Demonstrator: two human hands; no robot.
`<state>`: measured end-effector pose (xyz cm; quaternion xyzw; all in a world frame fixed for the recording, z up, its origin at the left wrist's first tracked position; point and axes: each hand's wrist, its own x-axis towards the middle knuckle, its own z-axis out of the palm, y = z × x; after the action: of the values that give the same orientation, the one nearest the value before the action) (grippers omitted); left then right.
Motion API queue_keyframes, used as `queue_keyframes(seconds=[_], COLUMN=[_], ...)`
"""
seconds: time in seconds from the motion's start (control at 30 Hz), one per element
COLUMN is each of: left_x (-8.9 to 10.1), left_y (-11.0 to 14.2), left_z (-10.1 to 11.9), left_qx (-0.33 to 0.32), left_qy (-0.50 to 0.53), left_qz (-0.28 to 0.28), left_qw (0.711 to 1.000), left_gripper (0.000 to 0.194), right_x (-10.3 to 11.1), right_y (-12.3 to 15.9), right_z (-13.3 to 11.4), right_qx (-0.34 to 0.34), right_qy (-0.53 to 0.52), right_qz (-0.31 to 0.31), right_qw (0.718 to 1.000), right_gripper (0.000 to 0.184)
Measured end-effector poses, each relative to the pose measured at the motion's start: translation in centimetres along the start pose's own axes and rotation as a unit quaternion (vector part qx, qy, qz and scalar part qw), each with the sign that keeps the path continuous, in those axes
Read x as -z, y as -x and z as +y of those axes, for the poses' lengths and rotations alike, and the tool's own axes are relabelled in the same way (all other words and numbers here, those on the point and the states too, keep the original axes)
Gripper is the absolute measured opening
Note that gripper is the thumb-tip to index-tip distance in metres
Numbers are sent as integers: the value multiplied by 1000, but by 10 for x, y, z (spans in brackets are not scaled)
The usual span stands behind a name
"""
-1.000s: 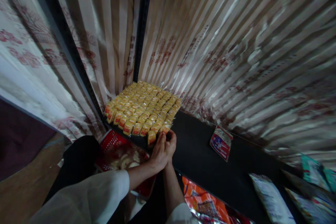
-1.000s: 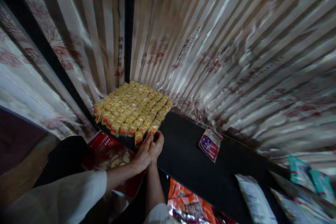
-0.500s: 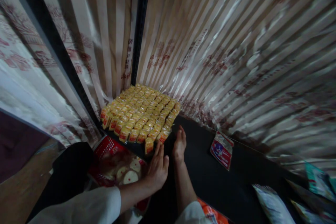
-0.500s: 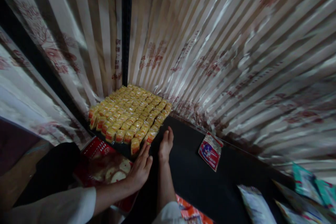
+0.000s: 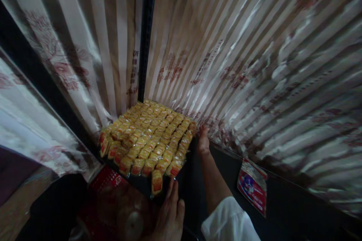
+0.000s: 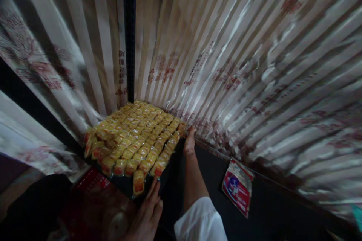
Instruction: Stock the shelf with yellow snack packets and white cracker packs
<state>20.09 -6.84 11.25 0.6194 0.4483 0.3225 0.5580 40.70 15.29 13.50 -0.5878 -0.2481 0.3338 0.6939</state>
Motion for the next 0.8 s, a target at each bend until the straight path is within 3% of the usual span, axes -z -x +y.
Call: queue_keyframes(seconds=[0.1, 0.3, 0.47, 0.6, 0.8], left_x=[-7, -12, -10, -10, -14], left_y=[-4, -8, -10, -11, -10], left_z=[-1, -8, -10, -10, -13], left_qx=[2, 11, 8, 11, 8], left_qy=[11, 57, 58, 78, 87], left_qz=[30, 64, 60, 57, 76], left_qw=[999, 996, 996, 995, 993], left_gripper=[56, 56, 55, 55, 55], right_x=[-5, -12, -24, -30, -32], right_y=[-7, -5, -3, -3, 7], right_z=[1, 21, 32, 33, 29], right_qx=[-66, -86, -124, -118, -90], right_qy=[-17, -72, -86, -103, -137], right_qz=[2, -19, -58, -87, -70], right_qw=[998, 994, 987, 984, 984], right_gripper=[55, 54, 57, 57, 57])
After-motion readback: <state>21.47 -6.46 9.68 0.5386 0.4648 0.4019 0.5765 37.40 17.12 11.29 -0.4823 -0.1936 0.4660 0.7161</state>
